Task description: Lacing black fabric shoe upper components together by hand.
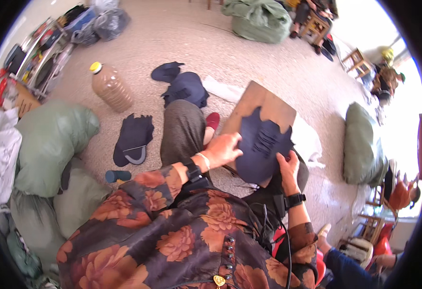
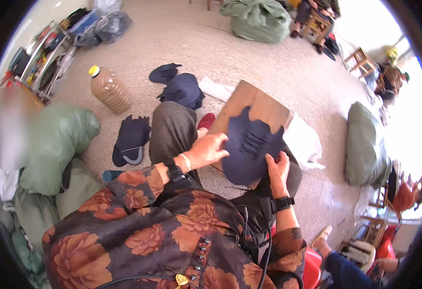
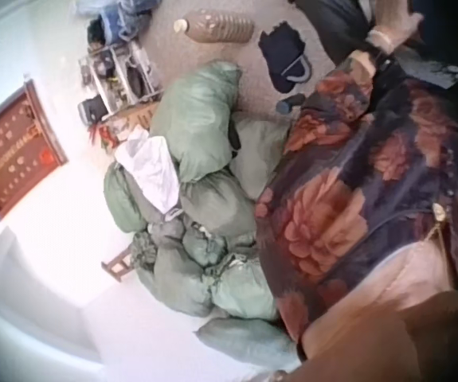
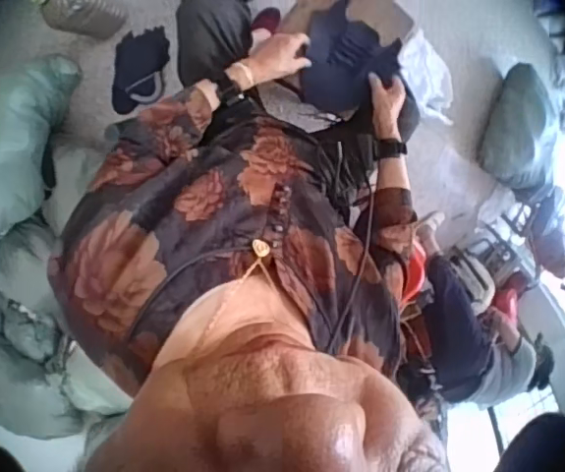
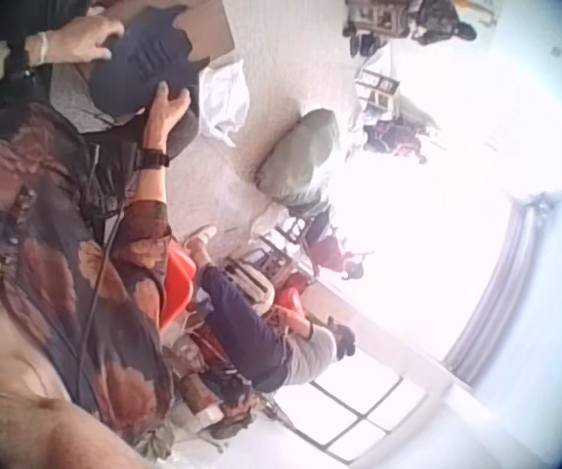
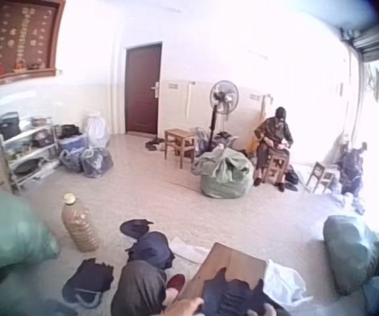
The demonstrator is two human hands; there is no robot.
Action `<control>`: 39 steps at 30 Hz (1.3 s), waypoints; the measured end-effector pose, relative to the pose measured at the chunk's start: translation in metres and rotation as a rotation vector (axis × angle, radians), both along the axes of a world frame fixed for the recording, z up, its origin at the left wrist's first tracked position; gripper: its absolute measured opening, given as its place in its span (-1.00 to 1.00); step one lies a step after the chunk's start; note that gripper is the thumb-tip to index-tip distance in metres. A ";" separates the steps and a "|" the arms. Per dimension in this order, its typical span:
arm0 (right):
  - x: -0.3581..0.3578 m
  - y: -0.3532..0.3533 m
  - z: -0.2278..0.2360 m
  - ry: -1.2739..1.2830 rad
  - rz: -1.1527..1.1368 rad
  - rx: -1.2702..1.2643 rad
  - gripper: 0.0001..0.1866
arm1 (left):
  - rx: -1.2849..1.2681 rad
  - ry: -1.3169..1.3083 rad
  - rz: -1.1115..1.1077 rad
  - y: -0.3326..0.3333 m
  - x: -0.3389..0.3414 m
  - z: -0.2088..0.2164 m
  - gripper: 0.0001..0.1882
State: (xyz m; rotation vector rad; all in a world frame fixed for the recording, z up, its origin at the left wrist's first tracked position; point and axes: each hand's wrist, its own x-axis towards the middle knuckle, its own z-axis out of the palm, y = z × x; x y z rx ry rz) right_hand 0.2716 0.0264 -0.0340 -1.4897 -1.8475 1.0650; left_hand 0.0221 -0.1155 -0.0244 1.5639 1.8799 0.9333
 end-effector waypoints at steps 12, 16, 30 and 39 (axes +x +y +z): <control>-0.124 -0.002 0.135 0.261 0.769 -0.042 -0.73 | 0.262 -0.001 -0.036 0.016 -0.113 0.111 -0.54; -0.172 0.003 0.166 0.191 0.802 -0.077 -0.75 | 0.133 -0.184 -0.309 0.013 -0.170 0.107 -0.51; -0.107 0.086 -0.006 -0.294 0.636 0.534 -0.61 | 0.165 -0.104 0.643 -0.028 -0.324 -0.051 -0.57; -0.106 0.069 0.000 -0.475 0.510 0.519 -0.49 | 0.147 -0.728 0.806 0.021 -0.323 -0.099 -0.64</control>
